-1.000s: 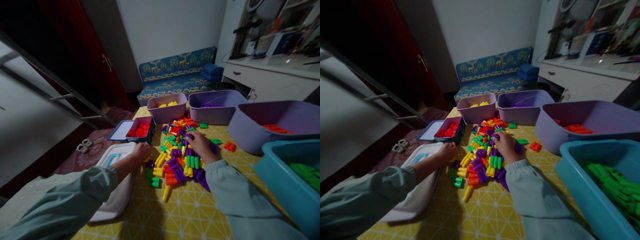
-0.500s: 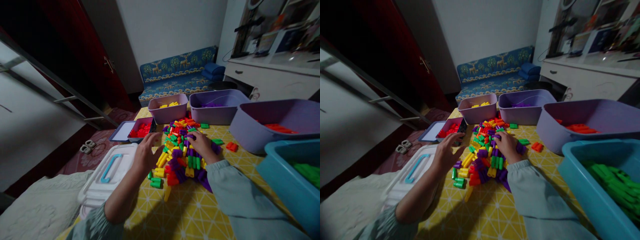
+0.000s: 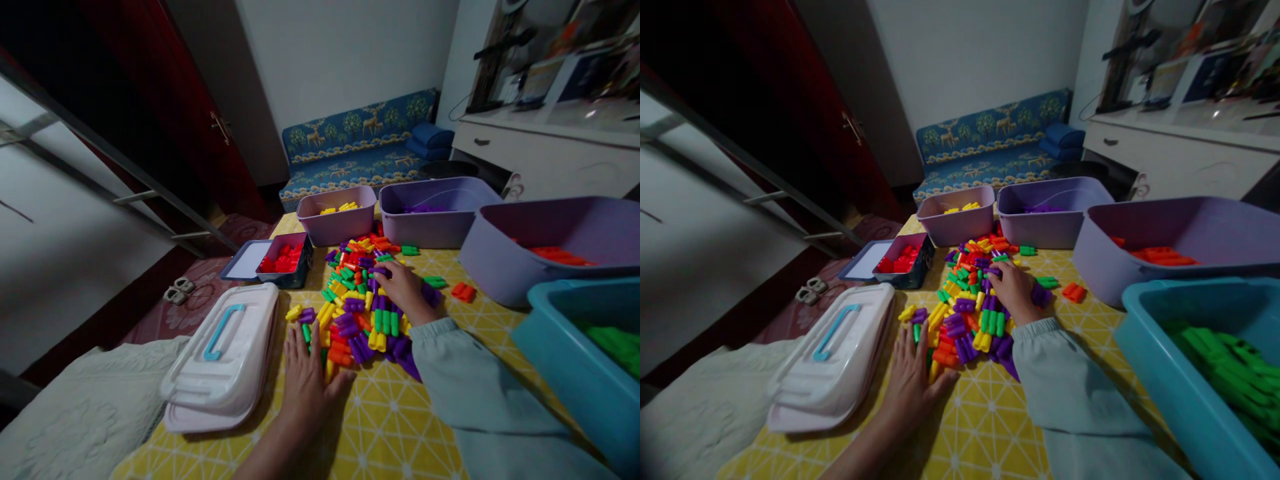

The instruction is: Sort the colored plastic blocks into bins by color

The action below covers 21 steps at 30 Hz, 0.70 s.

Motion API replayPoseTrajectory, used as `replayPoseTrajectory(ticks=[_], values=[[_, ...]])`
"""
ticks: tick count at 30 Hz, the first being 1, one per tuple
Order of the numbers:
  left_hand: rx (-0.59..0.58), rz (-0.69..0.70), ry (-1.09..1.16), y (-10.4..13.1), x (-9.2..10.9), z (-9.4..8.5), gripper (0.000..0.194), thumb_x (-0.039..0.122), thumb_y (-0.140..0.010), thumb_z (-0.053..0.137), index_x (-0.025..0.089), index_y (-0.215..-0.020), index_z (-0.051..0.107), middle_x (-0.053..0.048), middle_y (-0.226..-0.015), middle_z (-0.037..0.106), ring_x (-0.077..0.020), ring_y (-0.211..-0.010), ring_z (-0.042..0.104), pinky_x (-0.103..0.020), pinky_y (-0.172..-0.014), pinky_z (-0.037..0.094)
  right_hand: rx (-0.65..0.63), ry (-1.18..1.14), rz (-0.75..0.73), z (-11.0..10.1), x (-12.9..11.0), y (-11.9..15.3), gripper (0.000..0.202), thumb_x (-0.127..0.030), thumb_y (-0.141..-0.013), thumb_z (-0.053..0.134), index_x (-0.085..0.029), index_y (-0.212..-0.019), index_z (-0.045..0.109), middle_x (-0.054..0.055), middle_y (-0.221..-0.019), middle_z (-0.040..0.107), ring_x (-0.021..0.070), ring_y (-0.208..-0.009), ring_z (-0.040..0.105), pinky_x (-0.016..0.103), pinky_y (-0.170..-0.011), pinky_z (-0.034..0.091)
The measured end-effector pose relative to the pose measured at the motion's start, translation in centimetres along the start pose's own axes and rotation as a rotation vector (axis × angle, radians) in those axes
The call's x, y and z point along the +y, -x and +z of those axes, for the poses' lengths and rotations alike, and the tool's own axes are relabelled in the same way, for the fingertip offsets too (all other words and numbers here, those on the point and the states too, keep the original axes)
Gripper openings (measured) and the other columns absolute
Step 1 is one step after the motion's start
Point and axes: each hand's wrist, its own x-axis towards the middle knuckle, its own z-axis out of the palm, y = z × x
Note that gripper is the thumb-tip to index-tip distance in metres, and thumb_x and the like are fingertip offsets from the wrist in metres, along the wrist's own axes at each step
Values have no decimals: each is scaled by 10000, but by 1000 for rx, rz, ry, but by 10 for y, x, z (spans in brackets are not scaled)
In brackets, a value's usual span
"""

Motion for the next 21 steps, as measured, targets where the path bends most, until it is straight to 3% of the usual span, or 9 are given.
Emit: replayPoseTrajectory(ticks=[6, 10, 13, 16, 19, 21], values=[[22, 115, 241, -38, 39, 16, 888, 440, -761, 654, 182, -1507, 247, -205, -1566, 192, -393, -1474, 61, -607, -1139, 187, -6, -15, 44, -2, -1, 0, 187, -263, -813, 619, -205, -969, 705, 68, -1048, 712, 235, -974, 648, 353, -848, 481], [2, 104, 506, -59, 66, 18, 885, 393, -755, 687, 213, -1507, 256, -190, -1457, 321, -353, -1401, 312, -503, -1115, 332, 19, -71, 82, -1, 5, -3, 192, -284, -804, 616, -213, -953, 714, 66, -1021, 727, 237, -959, 662, 376, -871, 490], [31, 109, 637, -82, 85, 17, 895, 434, -708, 747, 206, -1472, 340, -177, -1410, 355, -349, -1348, 392, -483, -1105, 360, 11, -135, 75, -1, 13, -7, 199, -280, -788, 612, -215, -946, 713, 66, -997, 732, 233, -943, 669, 378, -867, 501], [41, 146, 710, -106, 96, 10, 757, 414, -703, 764, 196, -1374, 490, -176, -1442, 370, -344, -1350, 400, -473, -1116, 346, 8, -228, 63, -2, 18, -9, 219, -299, -795, 595, -204, -955, 710, 67, -973, 733, 222, -907, 673, 366, -842, 513], [-14, 226, 733, -121, 94, -7, 702, 419, -681, 785, 191, -1307, 565, -167, -1365, 526, -335, -1286, 484, -481, -1092, 367, 31, -258, 78, -3, 19, -8, 223, -324, -803, 585, -207, -947, 709, 64, -965, 733, 216, -886, 672, 361, -825, 517], [-1, 206, 696, -124, 85, -23, 601, 453, -717, 750, 200, -1247, 619, -139, -1237, 641, -315, -1184, 575, -466, -1037, 421, 42, -252, 68, -3, 19, -7, 220, -333, -804, 584, -211, -937, 709, 62, -965, 732, 217, -891, 670, 362, -825, 515]])
